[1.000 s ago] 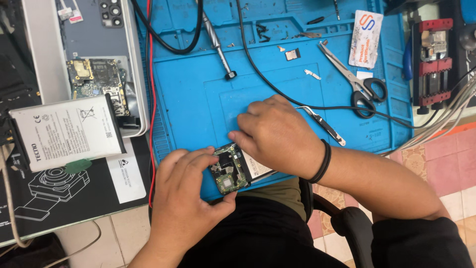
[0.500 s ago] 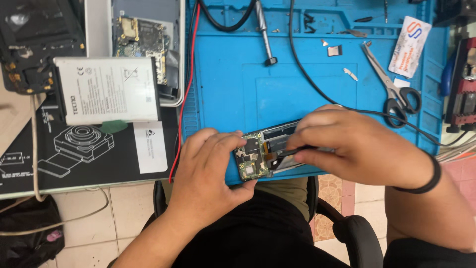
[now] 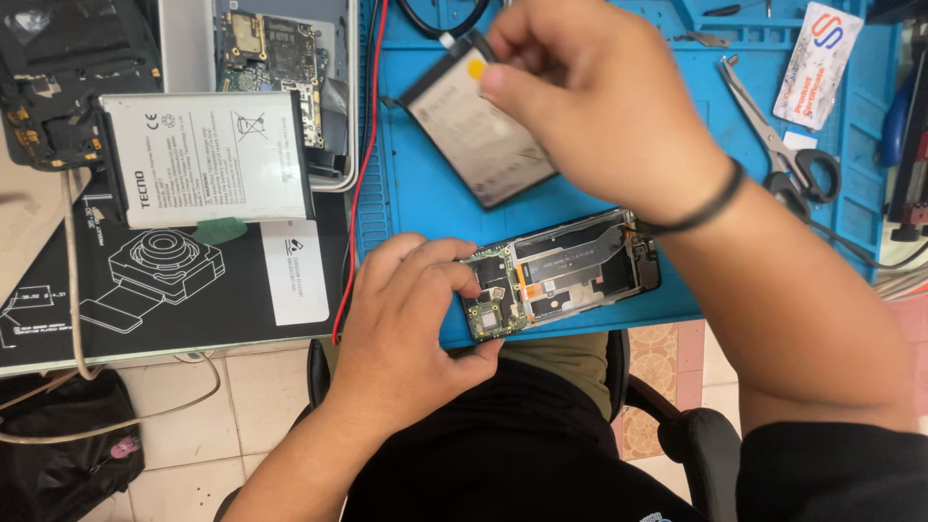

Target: The person pries open a disassembled smartphone on a blue repair mat, using a metal pry tool to lift the battery and internal board, then separates the mid-frame from the rear housing and wipes a removed component with a tissue before setting it on the mat.

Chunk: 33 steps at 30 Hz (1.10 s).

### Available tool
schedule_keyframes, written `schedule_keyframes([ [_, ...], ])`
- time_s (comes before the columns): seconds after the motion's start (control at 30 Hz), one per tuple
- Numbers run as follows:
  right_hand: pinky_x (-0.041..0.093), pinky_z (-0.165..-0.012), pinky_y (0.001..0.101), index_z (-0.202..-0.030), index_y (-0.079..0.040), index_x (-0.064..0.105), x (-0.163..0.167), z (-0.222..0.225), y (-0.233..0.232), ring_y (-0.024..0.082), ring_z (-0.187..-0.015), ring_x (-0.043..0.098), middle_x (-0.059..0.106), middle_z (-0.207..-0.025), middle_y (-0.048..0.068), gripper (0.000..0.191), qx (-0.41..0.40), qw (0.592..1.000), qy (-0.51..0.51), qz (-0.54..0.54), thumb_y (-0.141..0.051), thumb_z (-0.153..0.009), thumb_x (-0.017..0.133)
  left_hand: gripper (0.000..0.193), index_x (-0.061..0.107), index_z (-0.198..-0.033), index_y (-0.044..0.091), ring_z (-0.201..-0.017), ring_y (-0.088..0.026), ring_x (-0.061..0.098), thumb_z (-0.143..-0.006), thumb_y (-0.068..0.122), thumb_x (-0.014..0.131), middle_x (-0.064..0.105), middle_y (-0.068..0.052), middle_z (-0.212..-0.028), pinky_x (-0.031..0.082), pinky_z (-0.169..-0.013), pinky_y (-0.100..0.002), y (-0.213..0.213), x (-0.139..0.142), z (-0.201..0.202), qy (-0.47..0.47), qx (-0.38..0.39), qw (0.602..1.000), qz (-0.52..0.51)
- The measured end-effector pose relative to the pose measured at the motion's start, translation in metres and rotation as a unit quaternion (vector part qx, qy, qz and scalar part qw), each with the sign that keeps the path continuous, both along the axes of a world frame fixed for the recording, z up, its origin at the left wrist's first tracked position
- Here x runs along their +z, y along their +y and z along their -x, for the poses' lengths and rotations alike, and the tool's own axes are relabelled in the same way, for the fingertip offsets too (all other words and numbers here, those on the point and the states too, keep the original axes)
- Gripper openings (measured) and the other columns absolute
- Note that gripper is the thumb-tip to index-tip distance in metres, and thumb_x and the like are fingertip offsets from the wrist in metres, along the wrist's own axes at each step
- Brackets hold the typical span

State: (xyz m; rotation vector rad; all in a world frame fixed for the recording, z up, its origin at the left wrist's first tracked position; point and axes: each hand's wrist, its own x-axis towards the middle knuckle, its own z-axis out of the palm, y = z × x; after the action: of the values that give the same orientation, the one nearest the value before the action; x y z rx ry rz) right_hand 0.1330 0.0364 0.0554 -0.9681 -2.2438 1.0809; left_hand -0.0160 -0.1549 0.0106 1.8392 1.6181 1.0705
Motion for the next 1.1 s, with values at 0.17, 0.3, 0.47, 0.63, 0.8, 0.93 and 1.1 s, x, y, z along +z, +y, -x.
schedule_keyframes([
  [0.17, 0.051, -0.064, 0.0245, -0.11, 0.0, 0.065, -0.033, 0.036, 0.016, 0.008, -0.076, 0.066, 0.068, -0.085, 0.001, 0.018, -0.024, 0.999, 0.031, 0.016, -0.009, -0.1, 0.076, 0.055, 0.058, -0.101, 0.009, -0.123, -0.035, 0.053, -0.059, 0.015, 0.092, 0.063, -0.008, -0.126, 0.046, -0.102, -0.045, -0.001, 0.003, -0.001, 0.0, -0.006, 1.0, -0.003],
  [0.3, 0.057, -0.066, 0.028, -0.123, 0.002, 0.064, -0.044, 0.026, 0.015, 0.014, -0.079, 0.073, 0.072, -0.091, 0.008, 0.03, 0.009, 0.987, 0.003, -0.159, -0.003, -0.096, 0.076, 0.056, 0.058, -0.101, 0.009, -0.122, -0.036, 0.052, -0.058, 0.016, 0.092, 0.062, -0.01, -0.125, 0.046, -0.101, -0.046, -0.003, 0.003, -0.002, 0.004, -0.013, 1.0, -0.003],
  [0.47, 0.055, -0.076, 0.0416, -0.129, 0.001, 0.065, -0.014, -0.001, -0.014, 0.032, -0.09, 0.072, 0.071, -0.097, 0.018, 0.034, 0.034, 0.979, -0.066, -0.191, -0.013, -0.1, 0.076, 0.057, 0.057, -0.101, 0.01, -0.123, -0.036, 0.051, -0.057, 0.016, 0.093, 0.06, -0.01, -0.125, 0.046, -0.102, -0.046, -0.005, 0.009, -0.003, -0.009, -0.029, 1.0, 0.001],
  [0.63, 0.053, -0.081, 0.0447, -0.122, -0.003, 0.069, 0.027, -0.043, -0.035, 0.038, -0.1, 0.068, 0.072, -0.108, 0.016, 0.038, 0.179, 0.962, -0.136, -0.156, -0.026, -0.092, 0.075, 0.057, 0.057, -0.106, 0.008, -0.123, -0.037, 0.056, -0.062, 0.013, 0.092, 0.055, -0.014, -0.13, 0.049, -0.098, -0.044, -0.013, 0.025, 0.004, -0.026, -0.049, 0.998, 0.019],
  [0.8, 0.055, -0.07, 0.0402, -0.115, -0.009, 0.075, 0.016, -0.074, -0.04, 0.029, -0.087, 0.071, 0.074, -0.093, 0.01, 0.041, 0.204, 0.964, -0.169, -0.01, -0.031, -0.082, 0.078, 0.059, 0.055, -0.12, 0.009, -0.123, -0.033, 0.063, -0.071, 0.007, 0.089, 0.052, -0.016, -0.142, 0.057, -0.099, -0.038, -0.014, 0.036, 0.01, -0.079, -0.078, 0.993, 0.043],
  [0.93, 0.057, -0.075, 0.0295, -0.116, -0.003, 0.069, 0.006, -0.097, -0.041, 0.016, -0.088, 0.07, 0.073, -0.098, 0.007, 0.031, 0.119, 0.977, -0.02, 0.175, -0.024, -0.094, 0.072, 0.096, 0.028, -0.155, 0.013, -0.132, -0.028, 0.057, -0.076, 0.002, 0.082, 0.031, -0.014, -0.163, 0.06, -0.099, -0.039, -0.002, 0.047, -0.008, -0.349, -0.054, 0.935, 0.027],
  [1.1, 0.056, -0.083, 0.028, -0.122, 0.003, 0.061, -0.004, -0.104, -0.079, 0.011, -0.095, 0.067, 0.072, -0.108, 0.006, 0.028, -0.075, 0.88, 0.205, 0.422, -0.016, -0.102, 0.064, 0.097, 0.015, -0.164, 0.014, -0.137, -0.026, 0.055, -0.089, 0.001, 0.074, 0.044, -0.02, -0.159, 0.051, -0.116, -0.042, 0.019, 0.051, -0.058, -0.557, -0.029, 0.83, 0.019],
])
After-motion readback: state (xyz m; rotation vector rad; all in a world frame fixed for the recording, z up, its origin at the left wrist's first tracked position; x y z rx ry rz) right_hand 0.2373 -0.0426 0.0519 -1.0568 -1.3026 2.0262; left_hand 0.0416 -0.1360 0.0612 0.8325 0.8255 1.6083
